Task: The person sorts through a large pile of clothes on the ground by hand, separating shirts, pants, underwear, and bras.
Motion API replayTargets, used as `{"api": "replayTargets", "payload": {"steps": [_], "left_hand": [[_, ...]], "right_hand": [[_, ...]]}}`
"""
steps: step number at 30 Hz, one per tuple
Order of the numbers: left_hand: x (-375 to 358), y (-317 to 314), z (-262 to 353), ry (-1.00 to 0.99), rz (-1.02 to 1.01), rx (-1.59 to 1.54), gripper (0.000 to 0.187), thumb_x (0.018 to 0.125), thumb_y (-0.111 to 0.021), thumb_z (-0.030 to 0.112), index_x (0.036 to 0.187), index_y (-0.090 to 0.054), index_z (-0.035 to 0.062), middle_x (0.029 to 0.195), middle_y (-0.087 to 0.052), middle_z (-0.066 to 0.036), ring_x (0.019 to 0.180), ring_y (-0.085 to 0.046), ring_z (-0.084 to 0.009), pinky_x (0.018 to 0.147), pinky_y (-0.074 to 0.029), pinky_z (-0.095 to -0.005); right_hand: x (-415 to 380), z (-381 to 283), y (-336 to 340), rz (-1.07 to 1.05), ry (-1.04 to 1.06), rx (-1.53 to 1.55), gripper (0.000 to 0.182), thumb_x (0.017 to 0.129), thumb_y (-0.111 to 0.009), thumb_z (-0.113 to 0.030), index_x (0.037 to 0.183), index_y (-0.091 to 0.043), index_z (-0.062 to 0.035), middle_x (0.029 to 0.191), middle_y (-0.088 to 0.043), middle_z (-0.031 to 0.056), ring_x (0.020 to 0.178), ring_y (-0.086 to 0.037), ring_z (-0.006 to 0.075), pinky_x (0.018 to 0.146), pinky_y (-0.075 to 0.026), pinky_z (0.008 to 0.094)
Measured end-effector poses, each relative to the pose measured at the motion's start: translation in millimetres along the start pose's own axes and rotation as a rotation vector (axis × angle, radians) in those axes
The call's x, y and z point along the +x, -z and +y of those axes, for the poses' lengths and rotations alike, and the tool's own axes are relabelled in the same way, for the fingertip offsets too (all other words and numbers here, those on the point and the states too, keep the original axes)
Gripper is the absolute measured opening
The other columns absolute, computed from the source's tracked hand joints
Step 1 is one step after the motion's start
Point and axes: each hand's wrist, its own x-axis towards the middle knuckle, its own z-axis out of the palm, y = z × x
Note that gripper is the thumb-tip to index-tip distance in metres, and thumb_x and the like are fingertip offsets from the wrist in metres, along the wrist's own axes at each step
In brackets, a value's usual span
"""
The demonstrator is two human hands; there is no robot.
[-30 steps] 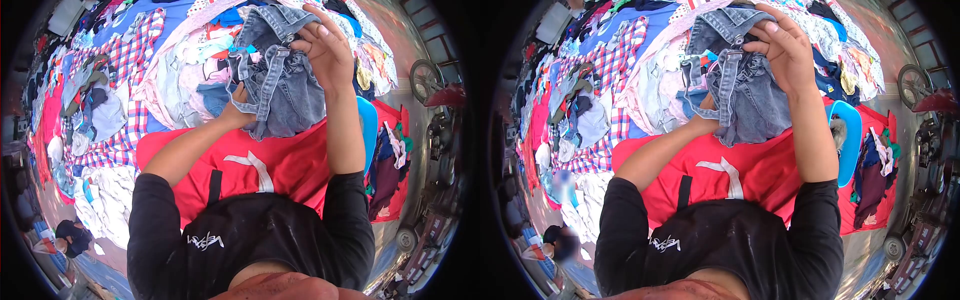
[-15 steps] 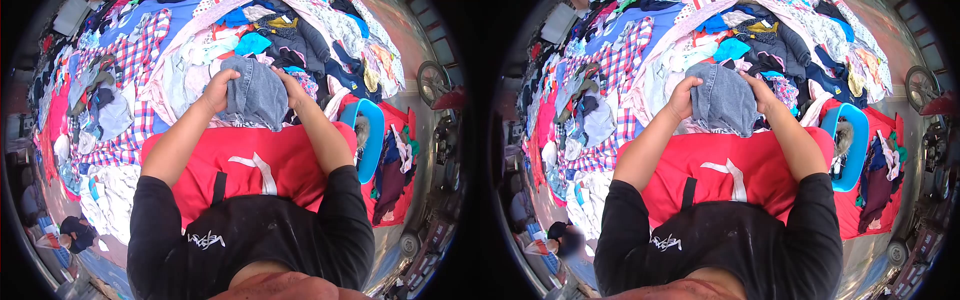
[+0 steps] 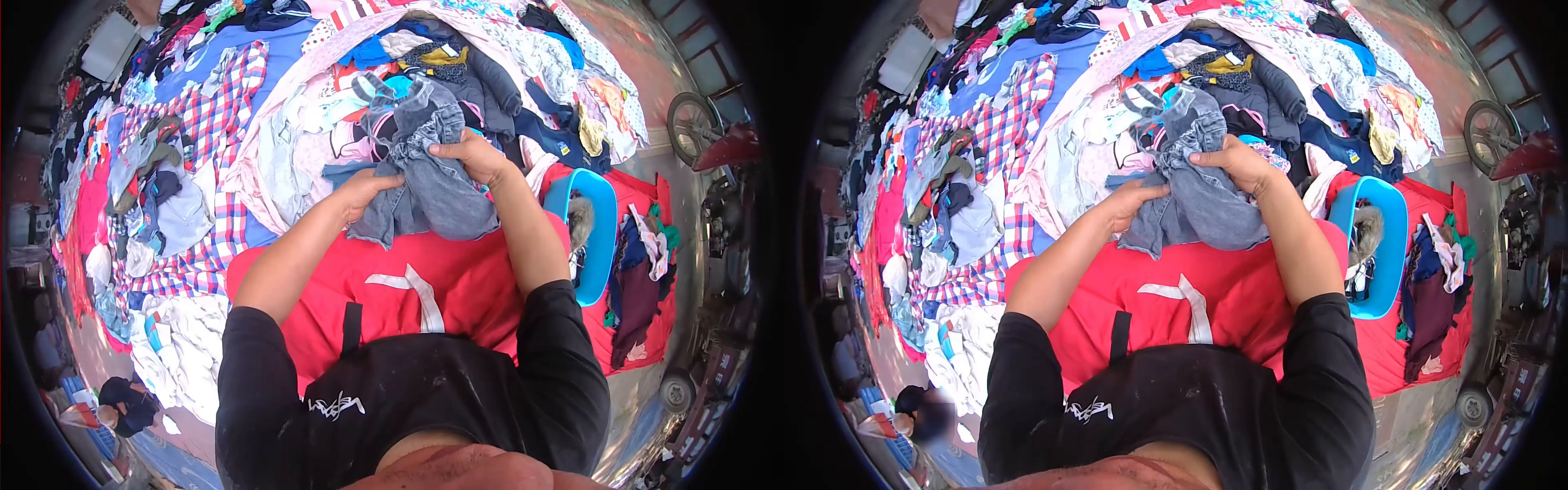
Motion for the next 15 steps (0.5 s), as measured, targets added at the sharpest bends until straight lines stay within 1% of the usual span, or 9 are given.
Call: {"api": "replayTargets", "payload": {"steps": [2, 4, 5, 7, 8, 10, 12, 13, 15], "left_hand": [[1.7, -15.8, -11.1, 0.003, -0.003, 0.23, 0.045, 0.089, -0.071, 0.029, 0.122, -0.064, -0.001, 0.118, -0.069, -0.011, 0.109, -0.066, -0.0239, 0.094, -0.051, -0.0384], [-8.1, -22.2, -7.3, -0.015, 0.009, 0.473, 0.035, 0.088, -0.068, 0.024, 0.112, -0.069, -0.002, 0.106, -0.074, -0.012, 0.103, -0.069, -0.0262, 0.093, -0.052, -0.039], [-10.0, -21.4, -11.0, -0.051, 0.046, 0.802, 0.033, 0.088, -0.066, 0.023, 0.109, -0.069, -0.0022, 0.103, -0.073, -0.015, 0.101, -0.07, -0.0293, 0.089, -0.053, -0.0407], [-14.2, -15.7, -23.9, -0.116, 0.136, 1.455, 0.028, 0.087, -0.064, 0.02, 0.103, -0.068, -0.0025, 0.099, -0.073, -0.021, 0.095, -0.071, -0.0354, 0.083, -0.056, -0.0439], [-17.8, -14.9, -29.3, -0.085, 0.103, 1.506, 0.027, 0.086, -0.064, 0.021, 0.101, -0.067, -0.0021, 0.097, -0.072, -0.023, 0.095, -0.07, -0.037, 0.081, -0.055, -0.0453], [-26.1, -18.8, -39.2, -0.026, 0.033, 1.597, 0.027, 0.085, -0.065, 0.022, 0.098, -0.064, -0.0014, 0.093, -0.069, -0.027, 0.095, -0.069, -0.0401, 0.077, -0.055, -0.0481], [-36.1, -27.2, -43.4, -0.097, -0.077, 1.635, 0.027, 0.085, -0.065, 0.021, 0.101, -0.062, -0.0009, 0.092, -0.07, -0.025, 0.092, -0.069, -0.0384, 0.076, -0.055, -0.0487], [-40.3, -31.4, -47.2, -0.126, -0.131, 1.648, 0.027, 0.085, -0.065, 0.02, 0.102, -0.062, -0.0006, 0.092, -0.07, -0.024, 0.09, -0.07, -0.0376, 0.076, -0.055, -0.049], [-44.1, -38.1, -63.1, -0.317, -0.181, 1.631, 0.028, 0.083, -0.066, 0.019, 0.103, -0.061, 0.0004, 0.098, -0.07, -0.022, 0.09, -0.07, -0.0362, 0.076, -0.055, -0.0475]], "right_hand": [[3.4, 13.1, -7.1, -0.021, -0.087, 0.018, 0.042, 0.084, -0.079, -0.013, 0.12, -0.064, 0.004, 0.109, -0.072, 0.0098, 0.098, -0.068, 0.0194, 0.087, -0.054, 0.0364], [14.5, 46.2, 8.9, 0.074, -0.151, -0.297, 0.043, 0.085, -0.08, -0.023, 0.113, -0.067, 0.0069, 0.107, -0.073, 0.0132, 0.094, -0.068, 0.0212, 0.082, -0.054, 0.038], [22.8, 58.4, 14.2, 0.114, -0.178, -0.455, 0.046, 0.085, -0.08, -0.028, 0.11, -0.068, 0.0084, 0.105, -0.073, 0.0149, 0.092, -0.069, 0.0221, 0.079, -0.054, 0.0387], [25.8, 71.0, 15.1, 0.092, -0.305, -0.743, 0.043, 0.088, -0.076, -0.03, 0.105, -0.069, 0.0097, 0.1, -0.073, 0.0157, 0.089, -0.069, 0.0239, 0.078, -0.054, 0.038], [23.5, 76.7, 13.9, 0.083, -0.371, -0.889, 0.043, 0.089, -0.074, -0.03, 0.102, -0.069, 0.0104, 0.097, -0.074, 0.0161, 0.088, -0.069, 0.0248, 0.078, -0.054, 0.0376], [13.0, 82.8, -0.6, -0.096, -0.346, -1.214, 0.057, 0.087, -0.074, -0.041, 0.098, -0.067, 0.0142, 0.094, -0.072, 0.0221, 0.086, -0.069, 0.0294, 0.077, -0.052, 0.0406], [9.7, 103.8, -4.5, -0.306, -0.415, -1.335, 0.062, 0.086, -0.072, -0.044, 0.101, -0.066, 0.0151, 0.094, -0.071, 0.0252, 0.087, -0.068, 0.0327, 0.078, -0.052, 0.0419], [8.6, 107.3, -6.7, -0.373, -0.436, -1.321, 0.061, 0.086, -0.073, -0.044, 0.101, -0.067, 0.0147, 0.095, -0.072, 0.0243, 0.088, -0.069, 0.032, 0.078, -0.052, 0.0417], [7.5, 116.1, -9.0, -0.521, -0.486, -1.28, 0.059, 0.086, -0.074, -0.042, 0.103, -0.067, 0.0139, 0.097, -0.072, 0.0226, 0.089, -0.069, 0.0307, 0.078, -0.052, 0.0412]]}}
